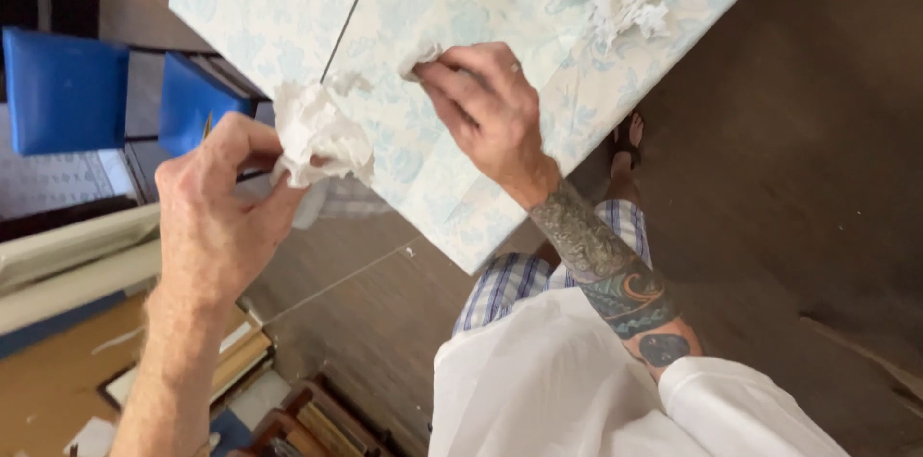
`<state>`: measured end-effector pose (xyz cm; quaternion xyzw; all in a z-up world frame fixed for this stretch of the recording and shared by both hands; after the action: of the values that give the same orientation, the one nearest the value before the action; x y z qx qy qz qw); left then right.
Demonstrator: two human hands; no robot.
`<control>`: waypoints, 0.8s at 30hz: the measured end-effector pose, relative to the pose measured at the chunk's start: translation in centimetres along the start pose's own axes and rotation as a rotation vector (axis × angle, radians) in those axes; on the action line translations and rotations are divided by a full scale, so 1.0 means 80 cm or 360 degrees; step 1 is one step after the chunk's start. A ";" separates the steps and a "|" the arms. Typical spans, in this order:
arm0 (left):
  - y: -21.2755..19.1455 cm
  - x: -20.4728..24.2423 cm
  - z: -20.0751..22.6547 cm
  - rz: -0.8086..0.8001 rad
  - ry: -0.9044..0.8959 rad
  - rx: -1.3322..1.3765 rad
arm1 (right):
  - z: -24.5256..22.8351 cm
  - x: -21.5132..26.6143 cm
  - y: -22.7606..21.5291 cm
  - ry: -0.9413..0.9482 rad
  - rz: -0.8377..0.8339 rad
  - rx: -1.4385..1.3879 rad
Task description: Cleaning a rectangular glass sheet by spraying it with cleaner and thoroughly wiping the edges and surface with paper towels.
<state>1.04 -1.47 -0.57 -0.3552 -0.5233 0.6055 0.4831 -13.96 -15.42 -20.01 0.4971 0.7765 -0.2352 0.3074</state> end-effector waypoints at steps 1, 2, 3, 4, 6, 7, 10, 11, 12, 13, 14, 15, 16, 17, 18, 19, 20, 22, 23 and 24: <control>0.000 -0.002 0.000 -0.0006 0.0005 0.0006 | 0.012 0.002 0.004 0.0006 -0.0001 0.0008; 0.001 -0.004 -0.001 -0.0006 0.0008 0.0026 | 0.025 0.005 0.007 0.0088 0.0127 0.0008; 0.000 -0.001 -0.002 -0.0002 -0.0006 0.0033 | 0.036 0.008 0.014 0.0167 0.0253 -0.0013; 0.000 0.004 -0.001 -0.0004 -0.0017 0.0027 | 0.016 0.008 0.009 0.0171 0.0250 -0.0026; 0.001 -0.001 -0.003 -0.0016 0.0006 0.0022 | -0.017 -0.003 -0.005 0.0034 -0.0057 -0.0093; 0.001 -0.002 -0.003 -0.0021 0.0015 0.0030 | -0.011 -0.008 -0.007 0.0039 -0.0057 -0.0081; 0.003 0.005 -0.003 -0.0005 -0.0003 0.0057 | -0.003 -0.002 -0.004 0.0234 0.0188 -0.0029; 0.003 0.003 -0.005 -0.0005 -0.0012 0.0052 | -0.005 0.008 0.004 0.0149 0.0080 -0.0016; 0.004 0.002 -0.006 -0.0005 -0.0020 0.0046 | -0.007 0.017 0.012 0.0064 -0.0028 -0.0002; 0.003 -0.001 -0.007 -0.0008 -0.0008 0.0050 | 0.007 0.016 0.013 0.0066 -0.0023 0.0010; 0.002 -0.003 -0.008 -0.0001 0.0023 0.0031 | 0.021 0.015 0.014 0.0171 0.0100 0.0042; 0.001 0.001 -0.007 0.0007 0.0031 0.0011 | 0.033 0.017 0.015 0.0279 0.0210 0.0056; 0.003 0.005 -0.005 0.0004 0.0020 0.0013 | 0.023 0.029 0.018 0.0283 0.0201 0.0050; 0.003 0.003 -0.005 -0.0008 0.0012 0.0032 | 0.017 0.037 0.023 0.0245 0.0110 -0.0002; 0.002 0.000 -0.004 -0.0020 0.0005 0.0051 | 0.010 0.044 0.028 0.0205 0.0019 -0.0054; 0.001 -0.001 -0.005 -0.0021 0.0018 0.0054 | 0.014 0.036 0.026 0.0204 0.0025 -0.0043; 0.001 -0.002 -0.007 -0.0015 0.0011 0.0036 | 0.019 0.029 0.024 0.0246 0.0099 -0.0001; 0.004 0.002 -0.005 -0.0024 -0.0018 0.0026 | 0.013 0.028 0.019 0.0307 0.0156 0.0032; 0.003 0.000 -0.005 -0.0021 0.0010 0.0056 | 0.006 0.026 0.021 0.0276 0.0105 -0.0043; 0.001 -0.002 -0.004 -0.0018 0.0038 0.0087 | 0.000 0.023 0.023 0.0244 0.0053 -0.0118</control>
<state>1.34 -1.50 -0.71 -0.3461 -0.5028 0.6126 0.5021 -12.90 -13.52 -21.42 0.5149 0.7976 -0.1623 0.2691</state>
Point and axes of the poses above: each hand's wrist, its own x-axis away from the middle knuckle, its own y-axis out of the palm, z = x × y, the point moved 1 cm from there along -x, towards the middle knuckle, and after that the axes turned 8 degrees about -x, right-handed, at the moved point
